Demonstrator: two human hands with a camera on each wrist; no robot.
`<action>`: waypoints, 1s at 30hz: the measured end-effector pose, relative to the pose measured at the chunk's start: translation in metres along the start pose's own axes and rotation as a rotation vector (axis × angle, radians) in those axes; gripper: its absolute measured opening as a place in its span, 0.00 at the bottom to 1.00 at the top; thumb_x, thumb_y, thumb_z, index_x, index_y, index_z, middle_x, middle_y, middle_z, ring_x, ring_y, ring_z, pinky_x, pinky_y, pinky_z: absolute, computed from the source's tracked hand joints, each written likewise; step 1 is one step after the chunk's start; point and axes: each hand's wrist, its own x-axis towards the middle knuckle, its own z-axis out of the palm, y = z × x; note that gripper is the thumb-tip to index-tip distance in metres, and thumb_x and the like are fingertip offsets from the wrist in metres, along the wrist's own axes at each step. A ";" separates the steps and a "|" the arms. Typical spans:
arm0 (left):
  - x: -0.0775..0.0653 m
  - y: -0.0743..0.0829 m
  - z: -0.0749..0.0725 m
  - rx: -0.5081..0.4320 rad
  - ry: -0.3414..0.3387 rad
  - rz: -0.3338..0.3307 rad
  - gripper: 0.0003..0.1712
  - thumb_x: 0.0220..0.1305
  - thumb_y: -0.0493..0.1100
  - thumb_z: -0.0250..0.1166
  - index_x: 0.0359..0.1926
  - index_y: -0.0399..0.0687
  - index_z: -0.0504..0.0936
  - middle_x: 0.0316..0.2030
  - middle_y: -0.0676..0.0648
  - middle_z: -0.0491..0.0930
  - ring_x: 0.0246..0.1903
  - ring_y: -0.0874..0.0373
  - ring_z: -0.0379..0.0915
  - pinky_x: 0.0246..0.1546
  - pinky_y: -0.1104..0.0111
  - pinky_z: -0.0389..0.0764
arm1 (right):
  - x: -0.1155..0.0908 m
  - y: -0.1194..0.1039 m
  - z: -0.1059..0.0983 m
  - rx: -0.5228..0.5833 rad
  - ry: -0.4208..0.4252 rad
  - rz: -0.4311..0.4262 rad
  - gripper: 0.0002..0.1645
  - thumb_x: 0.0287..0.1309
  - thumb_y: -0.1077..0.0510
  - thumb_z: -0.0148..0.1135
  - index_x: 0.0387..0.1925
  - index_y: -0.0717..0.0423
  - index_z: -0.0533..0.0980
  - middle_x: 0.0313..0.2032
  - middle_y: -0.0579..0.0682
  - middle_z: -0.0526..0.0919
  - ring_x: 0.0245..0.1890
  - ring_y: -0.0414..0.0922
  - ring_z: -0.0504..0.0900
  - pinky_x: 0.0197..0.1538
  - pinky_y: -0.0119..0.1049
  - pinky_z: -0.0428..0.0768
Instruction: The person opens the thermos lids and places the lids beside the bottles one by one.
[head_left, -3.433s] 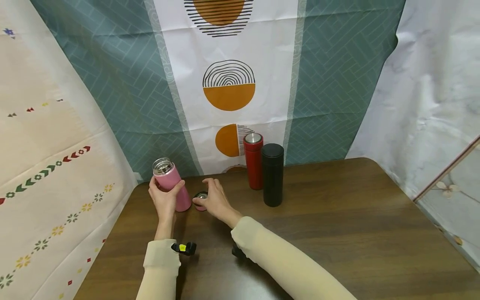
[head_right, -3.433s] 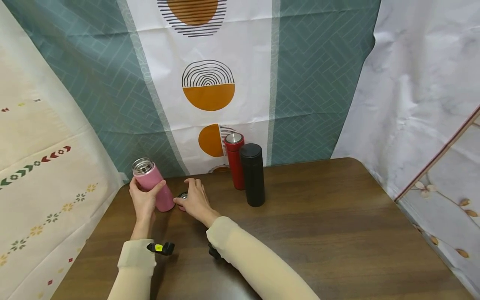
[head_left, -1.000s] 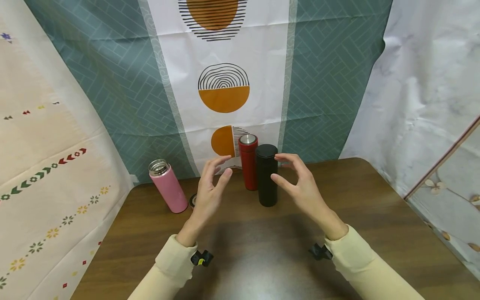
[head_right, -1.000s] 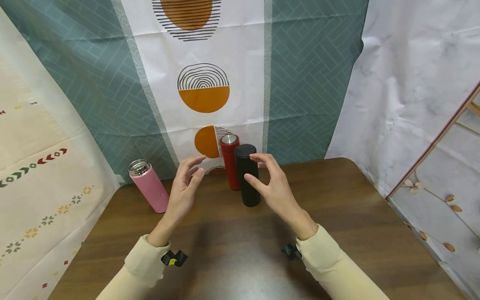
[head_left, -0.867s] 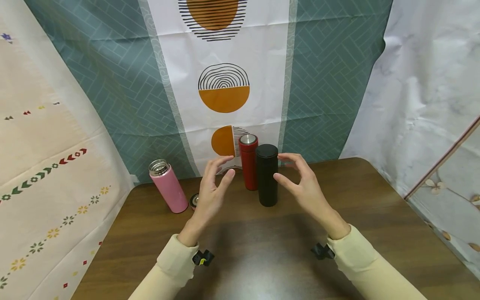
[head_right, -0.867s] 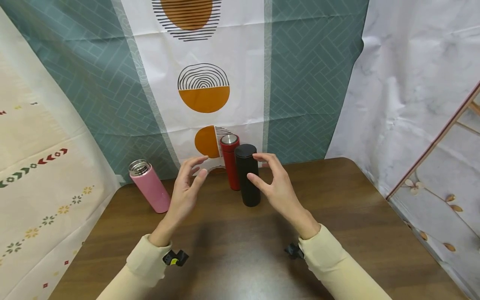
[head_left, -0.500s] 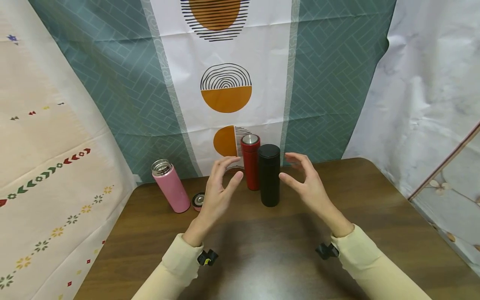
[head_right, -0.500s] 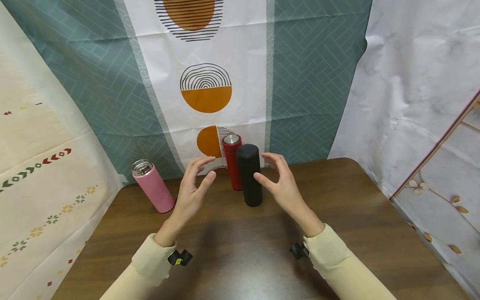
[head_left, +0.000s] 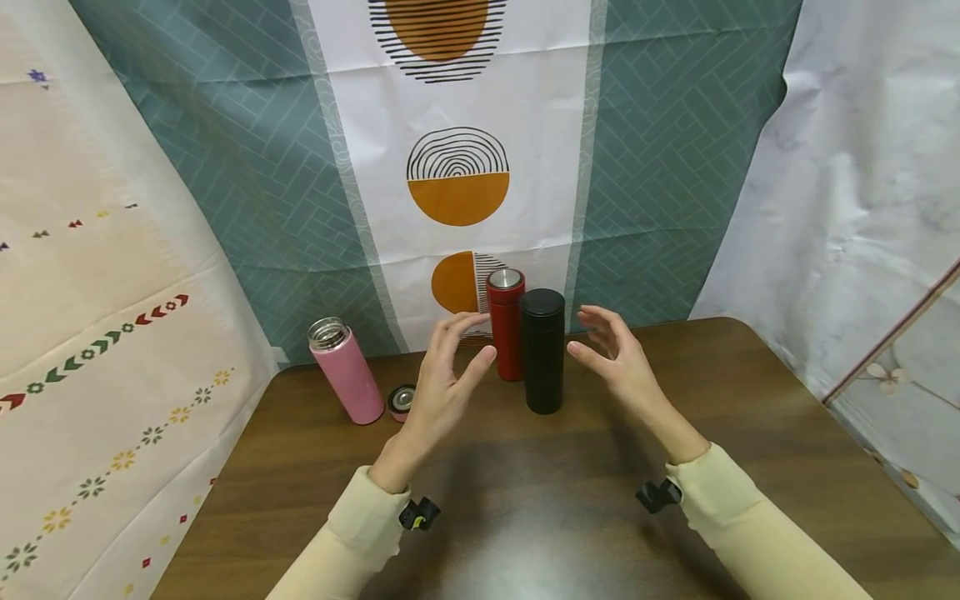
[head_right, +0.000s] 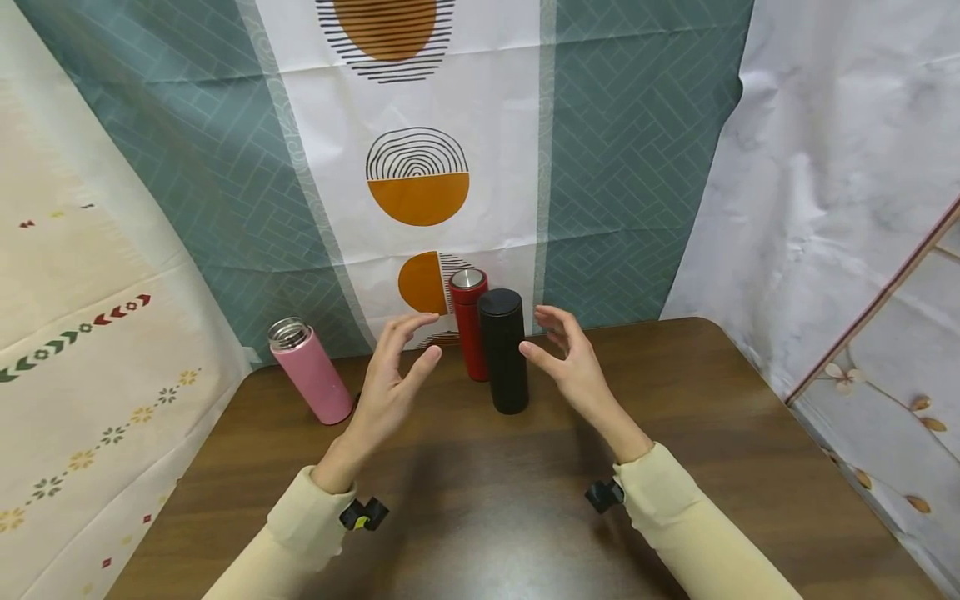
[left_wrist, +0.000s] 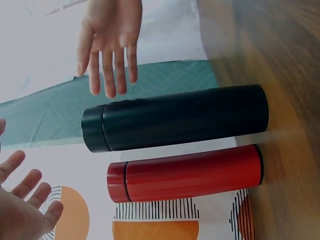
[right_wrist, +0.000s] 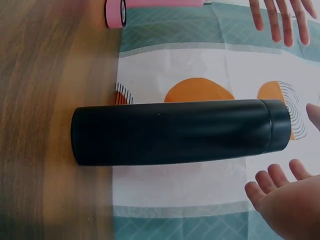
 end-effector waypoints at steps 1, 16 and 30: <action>0.000 0.000 0.000 0.000 0.000 0.001 0.25 0.76 0.51 0.62 0.70 0.54 0.75 0.67 0.49 0.69 0.68 0.56 0.64 0.71 0.50 0.65 | 0.001 0.002 0.000 0.005 0.000 0.001 0.38 0.69 0.61 0.66 0.74 0.62 0.62 0.71 0.60 0.69 0.73 0.58 0.66 0.77 0.53 0.60; 0.008 0.001 -0.002 0.046 -0.019 0.070 0.34 0.76 0.64 0.58 0.72 0.51 0.72 0.68 0.49 0.67 0.69 0.56 0.62 0.70 0.50 0.65 | 0.011 0.024 0.002 0.083 -0.031 0.105 0.42 0.69 0.58 0.66 0.77 0.59 0.59 0.74 0.62 0.65 0.77 0.58 0.60 0.78 0.54 0.56; 0.015 -0.003 0.002 0.016 -0.067 0.040 0.37 0.74 0.68 0.57 0.74 0.53 0.70 0.70 0.50 0.65 0.70 0.55 0.61 0.72 0.49 0.63 | 0.024 0.044 0.003 0.121 -0.139 0.099 0.43 0.67 0.63 0.66 0.78 0.60 0.58 0.73 0.63 0.65 0.76 0.58 0.62 0.78 0.54 0.56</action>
